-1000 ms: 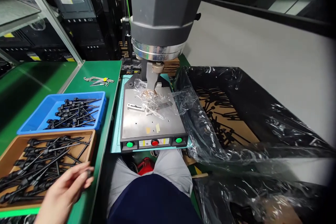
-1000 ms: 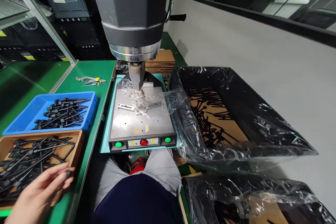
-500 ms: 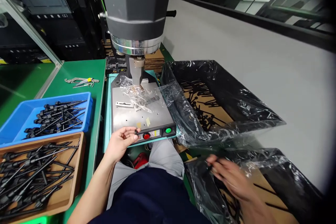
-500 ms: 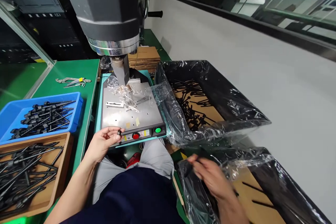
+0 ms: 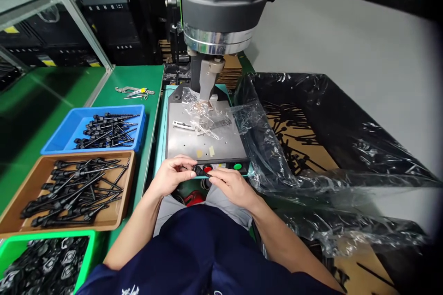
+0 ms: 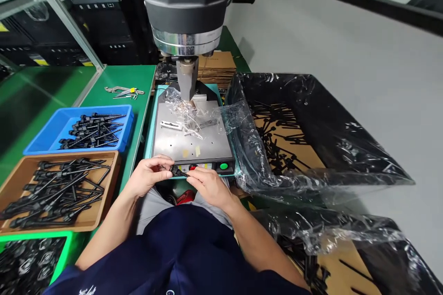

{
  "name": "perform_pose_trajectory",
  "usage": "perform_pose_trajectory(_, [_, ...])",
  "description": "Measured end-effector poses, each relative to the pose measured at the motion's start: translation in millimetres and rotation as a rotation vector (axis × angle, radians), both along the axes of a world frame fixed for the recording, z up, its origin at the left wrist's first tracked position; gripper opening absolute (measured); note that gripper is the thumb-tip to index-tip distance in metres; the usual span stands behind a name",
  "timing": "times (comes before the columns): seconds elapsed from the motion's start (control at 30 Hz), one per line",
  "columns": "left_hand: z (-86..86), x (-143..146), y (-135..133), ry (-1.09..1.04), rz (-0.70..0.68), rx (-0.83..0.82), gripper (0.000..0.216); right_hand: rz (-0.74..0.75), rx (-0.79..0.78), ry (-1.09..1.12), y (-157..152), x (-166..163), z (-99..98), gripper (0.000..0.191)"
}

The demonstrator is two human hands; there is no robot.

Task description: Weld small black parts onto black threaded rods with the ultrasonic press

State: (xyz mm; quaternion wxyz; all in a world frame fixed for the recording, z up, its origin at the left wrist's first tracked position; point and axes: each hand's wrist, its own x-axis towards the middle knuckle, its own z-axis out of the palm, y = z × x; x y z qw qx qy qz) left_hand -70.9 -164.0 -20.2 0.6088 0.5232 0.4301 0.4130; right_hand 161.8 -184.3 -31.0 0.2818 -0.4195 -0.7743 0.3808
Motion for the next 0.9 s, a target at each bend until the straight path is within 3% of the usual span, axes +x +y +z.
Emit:
perform_pose_trajectory(0.13, [0.1,0,4,-0.02,-0.05,-0.023,0.03,0.013,-0.12,0.077,0,2,-4.4,0.033])
perform_pose_trajectory(0.3, [-3.5,1,10,-0.015,-0.096,-0.107,0.029,0.046,-0.653,0.363,-1,3,-18.5,0.042])
perform_pose_trajectory(0.47, [-14.4,5,12,-0.114,-0.102,-0.258,0.035,0.017,-0.882,0.547,-3,-2,-26.1,0.045])
perform_pose_trajectory(0.53, [-18.6,8,12,-0.163,-0.076,-0.289,0.039,0.018,-0.896,0.604,-4,-7,-27.9,0.045])
perform_pose_trajectory(0.67, [-24.5,16,6,-0.132,0.015,-0.233,0.045,-0.076,-0.745,0.641,-5,-14,-31.1,0.048])
perform_pose_trajectory(0.77, [-27.7,23,0,-0.069,0.036,-0.15,0.045,-0.106,-0.774,0.657,-6,-17,-32.7,0.048])
perform_pose_trajectory(0.9, [-33.2,31,-4,-0.121,0.101,-0.161,0.045,-0.132,-0.778,0.688,-9,-23,-39.0,0.046])
